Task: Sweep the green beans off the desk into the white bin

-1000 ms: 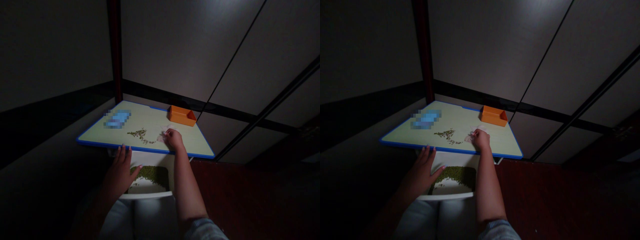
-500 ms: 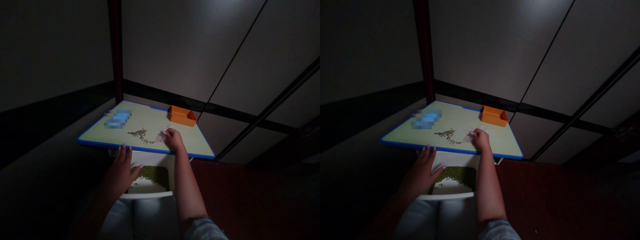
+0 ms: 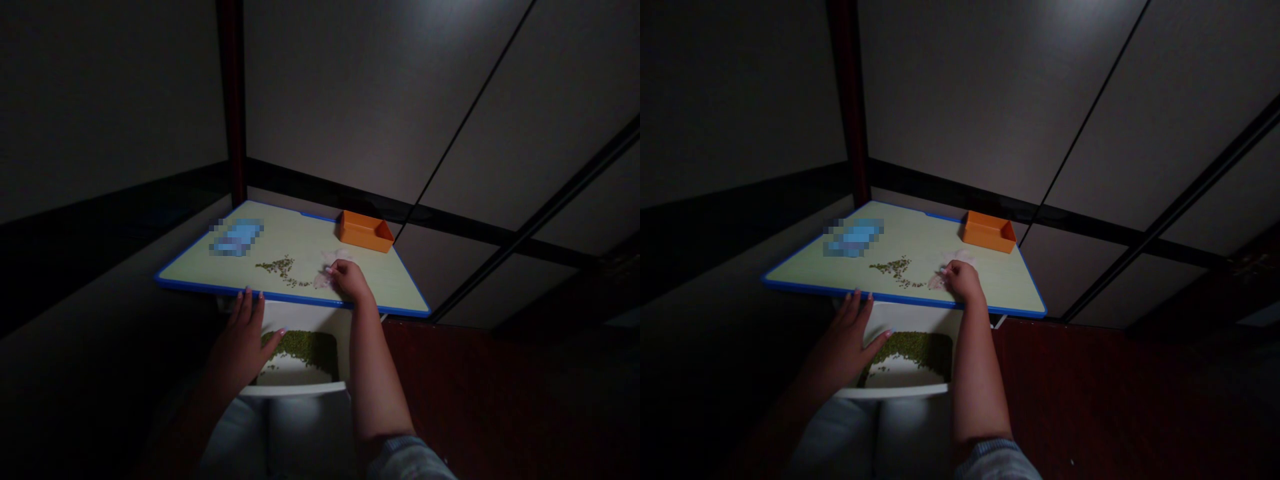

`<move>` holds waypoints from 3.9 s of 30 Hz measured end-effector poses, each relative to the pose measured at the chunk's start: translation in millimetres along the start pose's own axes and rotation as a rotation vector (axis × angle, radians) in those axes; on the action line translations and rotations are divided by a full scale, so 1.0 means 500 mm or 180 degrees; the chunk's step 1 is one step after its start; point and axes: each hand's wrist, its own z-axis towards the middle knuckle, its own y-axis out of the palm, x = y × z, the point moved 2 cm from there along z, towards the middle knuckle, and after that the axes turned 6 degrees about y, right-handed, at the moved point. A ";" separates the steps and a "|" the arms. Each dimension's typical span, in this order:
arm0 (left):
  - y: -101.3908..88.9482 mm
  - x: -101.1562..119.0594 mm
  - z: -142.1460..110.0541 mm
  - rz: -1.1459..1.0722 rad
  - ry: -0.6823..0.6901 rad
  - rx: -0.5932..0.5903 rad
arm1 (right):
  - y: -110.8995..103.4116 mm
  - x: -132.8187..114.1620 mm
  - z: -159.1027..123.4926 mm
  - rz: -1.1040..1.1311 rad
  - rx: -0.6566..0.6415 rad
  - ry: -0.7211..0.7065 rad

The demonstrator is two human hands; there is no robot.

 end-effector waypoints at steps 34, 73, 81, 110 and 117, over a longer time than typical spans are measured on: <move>-0.004 0.003 0.001 0.0026 0.0025 0.0037 | 0.004 -0.009 0.004 -0.0287 0.0118 -0.0016; -0.003 0.003 0.001 -0.0006 0.0041 -0.0003 | 0.015 -0.035 -0.009 0.0184 -0.0354 -0.0150; 0.001 0.000 0.001 -0.0044 0.0038 0.0008 | 0.000 -0.016 0.002 -0.0419 0.0226 0.0068; -0.003 0.002 -0.001 -0.0047 0.0065 0.0094 | 0.012 -0.017 0.010 -0.0062 0.0040 -0.0054; -0.002 0.001 -0.001 -0.0013 0.0047 0.0073 | 0.011 -0.021 0.008 -0.0009 0.0107 -0.0099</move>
